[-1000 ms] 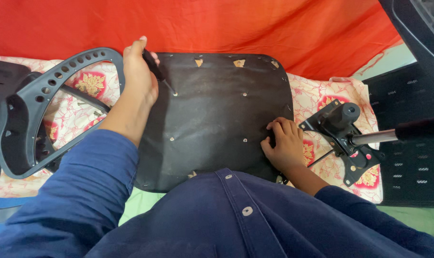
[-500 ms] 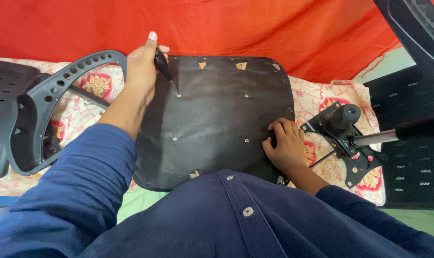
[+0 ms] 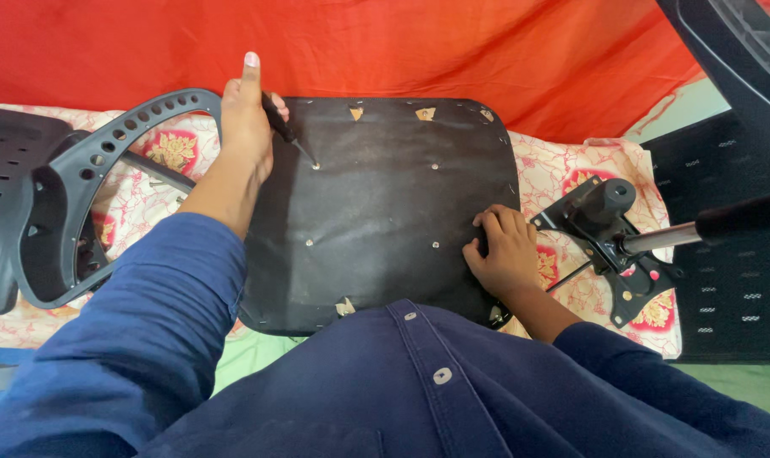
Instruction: The person uses a screwdriver to remove screws from the underside of a black chair seat. They work systematically around the perimeter and center of the seat, loosening and removing fasteners to detach the seat from its frame.
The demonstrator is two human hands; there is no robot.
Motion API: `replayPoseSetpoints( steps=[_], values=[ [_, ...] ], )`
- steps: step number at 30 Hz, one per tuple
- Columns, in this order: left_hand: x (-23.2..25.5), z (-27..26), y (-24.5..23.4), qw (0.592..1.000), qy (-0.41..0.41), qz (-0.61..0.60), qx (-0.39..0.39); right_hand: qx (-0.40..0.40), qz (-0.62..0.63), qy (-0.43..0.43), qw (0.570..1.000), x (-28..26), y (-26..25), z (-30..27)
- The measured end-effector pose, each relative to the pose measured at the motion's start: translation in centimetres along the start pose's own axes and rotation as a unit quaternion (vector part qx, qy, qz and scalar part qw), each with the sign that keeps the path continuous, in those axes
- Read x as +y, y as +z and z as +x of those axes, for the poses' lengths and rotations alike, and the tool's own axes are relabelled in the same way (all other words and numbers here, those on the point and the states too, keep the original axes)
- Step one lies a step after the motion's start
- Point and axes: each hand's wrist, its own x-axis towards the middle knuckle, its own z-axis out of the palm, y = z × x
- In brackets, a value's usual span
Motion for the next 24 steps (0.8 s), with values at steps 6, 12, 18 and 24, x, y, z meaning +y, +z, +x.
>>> replayPoseSetpoints(
  steps=[6,12,18,24],
  values=[
    [-0.5,0.1,-0.8,0.995,0.004,-0.069,-0.073,-0.006,0.001,0.001,1.000,0.1,-0.1,0.0],
    [-0.5,0.3,-0.6,0.994,-0.007,-0.095,-0.045,0.011,0.002,-0.013,1.000,0.1,0.0,0.0],
    [-0.6,-0.5,1.7,0.999,0.017,0.040,0.031,0.009,0.005,-0.005,1.000,0.2,0.2,0.0],
    [-0.7,-0.1,1.7,0.998,0.046,0.041,-0.021,0.008,0.008,-0.005,1.000,0.3,0.2,0.0]
  ],
)
